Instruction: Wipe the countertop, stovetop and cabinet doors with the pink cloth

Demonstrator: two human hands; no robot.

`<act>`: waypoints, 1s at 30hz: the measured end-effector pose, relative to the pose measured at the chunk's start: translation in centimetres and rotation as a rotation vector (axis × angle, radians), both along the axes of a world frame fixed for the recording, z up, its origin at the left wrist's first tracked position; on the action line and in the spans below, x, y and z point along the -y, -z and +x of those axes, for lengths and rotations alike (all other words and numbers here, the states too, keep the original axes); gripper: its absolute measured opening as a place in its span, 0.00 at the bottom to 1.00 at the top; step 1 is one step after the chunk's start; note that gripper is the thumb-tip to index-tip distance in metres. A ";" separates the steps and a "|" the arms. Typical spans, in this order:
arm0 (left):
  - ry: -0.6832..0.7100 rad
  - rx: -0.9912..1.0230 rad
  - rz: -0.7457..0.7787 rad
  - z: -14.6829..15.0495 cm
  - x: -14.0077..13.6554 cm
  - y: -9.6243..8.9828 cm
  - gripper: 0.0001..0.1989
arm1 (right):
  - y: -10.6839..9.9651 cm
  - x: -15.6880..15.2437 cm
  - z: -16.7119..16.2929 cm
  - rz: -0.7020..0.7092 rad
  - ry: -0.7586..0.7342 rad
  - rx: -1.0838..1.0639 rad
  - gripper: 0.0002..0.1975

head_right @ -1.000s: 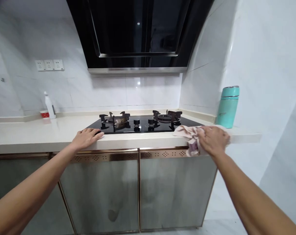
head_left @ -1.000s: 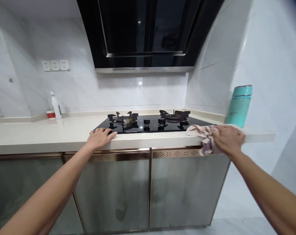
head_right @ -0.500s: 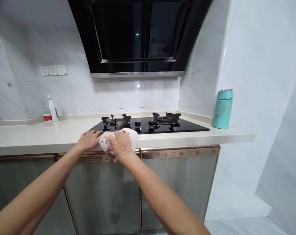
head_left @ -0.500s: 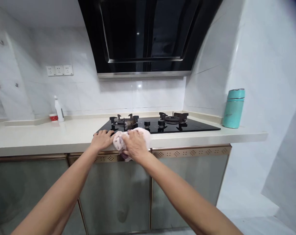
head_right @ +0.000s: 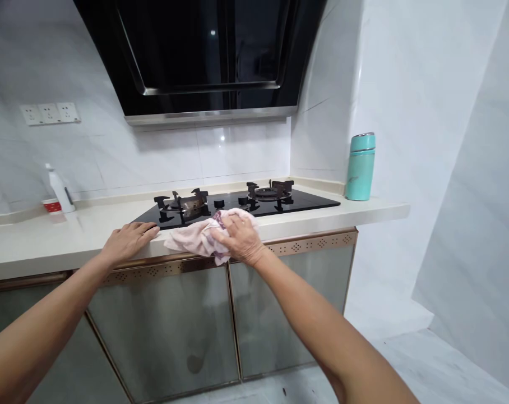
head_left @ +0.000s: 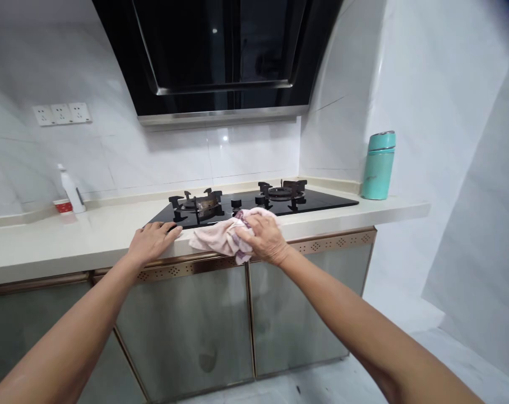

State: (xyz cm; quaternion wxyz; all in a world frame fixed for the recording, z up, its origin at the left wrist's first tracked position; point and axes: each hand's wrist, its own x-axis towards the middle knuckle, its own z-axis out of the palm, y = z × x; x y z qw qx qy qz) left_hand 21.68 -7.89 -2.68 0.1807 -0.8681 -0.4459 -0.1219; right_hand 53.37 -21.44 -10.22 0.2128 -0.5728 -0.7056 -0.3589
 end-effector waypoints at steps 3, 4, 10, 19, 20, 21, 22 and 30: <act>-0.020 0.039 -0.024 0.1 -0.2 0.0 0.29 | 0.0 2.2 4.5 -0.043 0.075 -0.044 0.24; -0.022 0.047 -0.028 0.1 -0.3 0.0 0.31 | 0.0 3.2 6.3 -0.040 0.110 -0.057 0.26; -0.023 0.065 -0.022 0.3 -0.3 0.2 0.33 | 0.7 10.7 19.7 0.099 0.320 -0.102 0.38; -0.050 0.087 -0.036 0.8 -0.3 0.0 0.33 | -0.2 14.9 29.7 0.078 0.507 -0.221 0.34; -0.046 0.084 -0.027 0.8 -0.3 0.1 0.32 | -0.2 14.8 29.6 0.085 0.507 -0.218 0.34; -0.043 0.083 -0.022 0.8 -0.4 0.2 0.32 | -0.3 14.7 29.3 0.094 0.503 -0.212 0.33; -0.044 0.087 -0.023 0.9 -0.4 0.2 0.32 | -0.3 14.7 28.9 0.103 0.497 -0.207 0.32; -0.054 0.165 -0.063 1.1 0.1 0.3 0.34 | -2.5 10.7 18.8 -0.104 0.372 -0.161 0.34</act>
